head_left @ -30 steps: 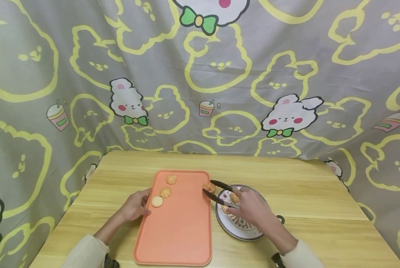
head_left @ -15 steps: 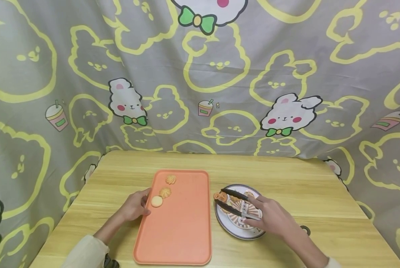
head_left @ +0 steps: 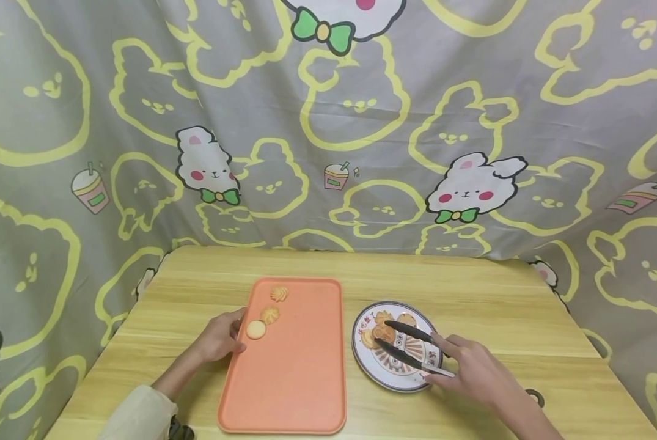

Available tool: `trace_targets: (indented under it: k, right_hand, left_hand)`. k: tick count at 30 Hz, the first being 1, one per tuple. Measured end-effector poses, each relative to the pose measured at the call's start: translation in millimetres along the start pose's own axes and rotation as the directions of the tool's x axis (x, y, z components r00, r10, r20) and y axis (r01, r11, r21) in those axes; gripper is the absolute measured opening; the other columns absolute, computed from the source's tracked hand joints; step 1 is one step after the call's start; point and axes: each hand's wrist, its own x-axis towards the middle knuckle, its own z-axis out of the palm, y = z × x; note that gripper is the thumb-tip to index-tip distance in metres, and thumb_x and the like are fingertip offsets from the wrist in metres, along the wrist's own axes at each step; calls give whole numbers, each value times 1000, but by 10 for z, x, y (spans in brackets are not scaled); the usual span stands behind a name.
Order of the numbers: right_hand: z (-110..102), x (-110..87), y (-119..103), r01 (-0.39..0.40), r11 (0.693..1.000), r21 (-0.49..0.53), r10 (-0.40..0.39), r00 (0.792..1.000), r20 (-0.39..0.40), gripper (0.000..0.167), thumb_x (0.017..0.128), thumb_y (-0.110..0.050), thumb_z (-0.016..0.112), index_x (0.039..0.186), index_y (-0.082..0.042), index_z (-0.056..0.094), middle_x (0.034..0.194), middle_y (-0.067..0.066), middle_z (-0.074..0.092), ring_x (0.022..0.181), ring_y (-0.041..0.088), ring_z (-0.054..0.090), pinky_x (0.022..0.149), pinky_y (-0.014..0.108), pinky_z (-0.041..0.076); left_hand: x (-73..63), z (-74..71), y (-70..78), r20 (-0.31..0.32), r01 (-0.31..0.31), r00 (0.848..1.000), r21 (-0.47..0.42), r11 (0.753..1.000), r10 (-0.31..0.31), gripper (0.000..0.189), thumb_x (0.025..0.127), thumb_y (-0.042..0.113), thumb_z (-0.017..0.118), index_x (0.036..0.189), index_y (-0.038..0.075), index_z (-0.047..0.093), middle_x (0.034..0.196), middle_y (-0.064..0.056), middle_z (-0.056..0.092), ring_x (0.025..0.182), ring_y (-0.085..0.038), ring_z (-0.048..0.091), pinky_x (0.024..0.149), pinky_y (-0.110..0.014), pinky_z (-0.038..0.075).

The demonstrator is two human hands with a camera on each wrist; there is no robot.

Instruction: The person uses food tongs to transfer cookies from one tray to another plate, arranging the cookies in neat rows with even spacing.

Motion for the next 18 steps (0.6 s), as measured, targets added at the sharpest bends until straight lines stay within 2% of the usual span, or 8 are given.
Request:
trace_targets:
  k: [6,18]
  right_hand:
    - [5,-74,55,-26,1000,-3,26,999,21,73,67,-50,79,123,-6,64,85,-5,62,68,3,52,58,22,45]
    - [53,-119,90,-69,997,-46,72,996,60,73,66,-50,80,124,-9,64,86,-5,61,64,2,44,55,20,43]
  left_hand:
    - [11,2,2,-5,11,1000,-3,1000,-11,82,69,-10,73,140,-14,31,87,-11,57,72,-17,50,56,-24,45]
    - [12,-1,18,1,3,1000,-25,1000,-3,82,70,-12,71,141,-13,31,84,-12,58,69,-18,50,54,-24,45]
